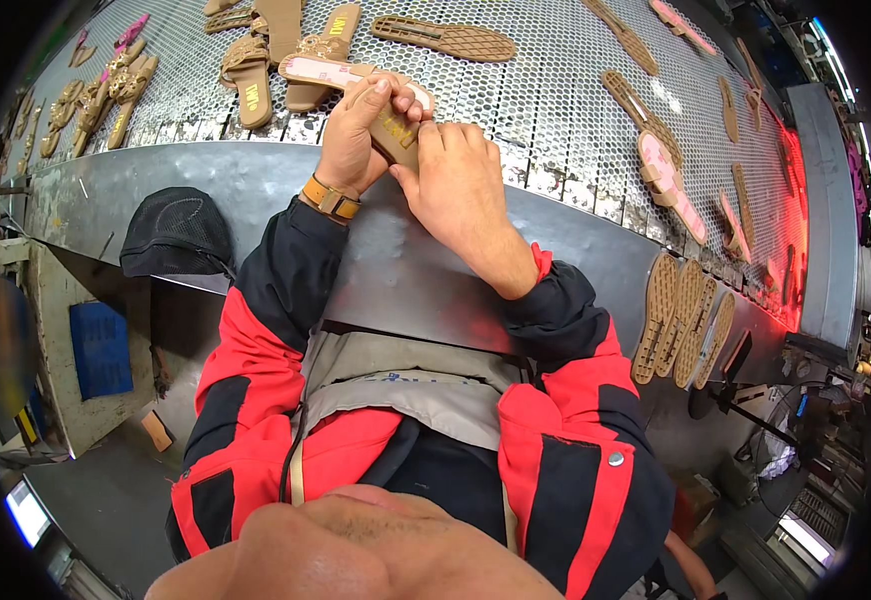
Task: Picking up sandals from a conveyor belt, inspecting the soles and uppers, and wiping them with a block or cloth.
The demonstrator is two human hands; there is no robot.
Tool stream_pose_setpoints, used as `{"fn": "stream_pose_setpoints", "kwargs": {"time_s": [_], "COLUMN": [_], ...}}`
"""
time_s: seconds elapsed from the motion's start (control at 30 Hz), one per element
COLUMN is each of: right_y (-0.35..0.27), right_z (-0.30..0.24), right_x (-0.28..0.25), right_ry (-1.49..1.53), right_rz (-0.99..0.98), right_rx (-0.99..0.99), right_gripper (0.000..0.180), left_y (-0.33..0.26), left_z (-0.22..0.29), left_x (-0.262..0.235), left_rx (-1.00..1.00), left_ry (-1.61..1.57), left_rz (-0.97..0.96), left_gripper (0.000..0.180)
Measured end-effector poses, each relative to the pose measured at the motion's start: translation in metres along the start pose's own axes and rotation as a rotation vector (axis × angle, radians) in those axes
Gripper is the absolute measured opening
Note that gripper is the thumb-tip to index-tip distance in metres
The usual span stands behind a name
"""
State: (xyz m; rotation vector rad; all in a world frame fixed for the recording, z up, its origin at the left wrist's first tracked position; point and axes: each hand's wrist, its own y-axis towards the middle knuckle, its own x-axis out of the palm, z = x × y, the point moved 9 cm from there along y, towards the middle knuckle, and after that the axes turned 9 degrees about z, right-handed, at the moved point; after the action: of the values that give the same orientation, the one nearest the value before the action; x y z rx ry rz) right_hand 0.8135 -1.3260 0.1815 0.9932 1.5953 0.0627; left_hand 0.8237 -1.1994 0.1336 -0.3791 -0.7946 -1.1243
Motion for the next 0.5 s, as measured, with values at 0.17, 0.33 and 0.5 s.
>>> {"fn": "stream_pose_setpoints", "kwargs": {"time_s": [0.17,0.33,0.5], "right_y": [0.005,0.006,-0.02], "right_z": [0.011,0.0,-0.024], "right_x": [-0.011,-0.056,-0.053], "right_ry": [0.003,0.05,0.346], "right_rz": [-0.044,0.01,-0.246], "right_rx": [0.006,-0.317,-0.634], "right_gripper": [0.05,0.039,0.035], "left_y": [-0.002,-0.005,-0.004], "left_z": [-0.003,-0.028,-0.049], "left_x": [0.005,0.011,-0.006], "left_rx": [0.024,-0.392,-0.455], "left_ry": [0.235,-0.204,-0.066], "left_rz": [-0.048,-0.083,0.109], "left_gripper": [0.045,0.106,0.058]}}
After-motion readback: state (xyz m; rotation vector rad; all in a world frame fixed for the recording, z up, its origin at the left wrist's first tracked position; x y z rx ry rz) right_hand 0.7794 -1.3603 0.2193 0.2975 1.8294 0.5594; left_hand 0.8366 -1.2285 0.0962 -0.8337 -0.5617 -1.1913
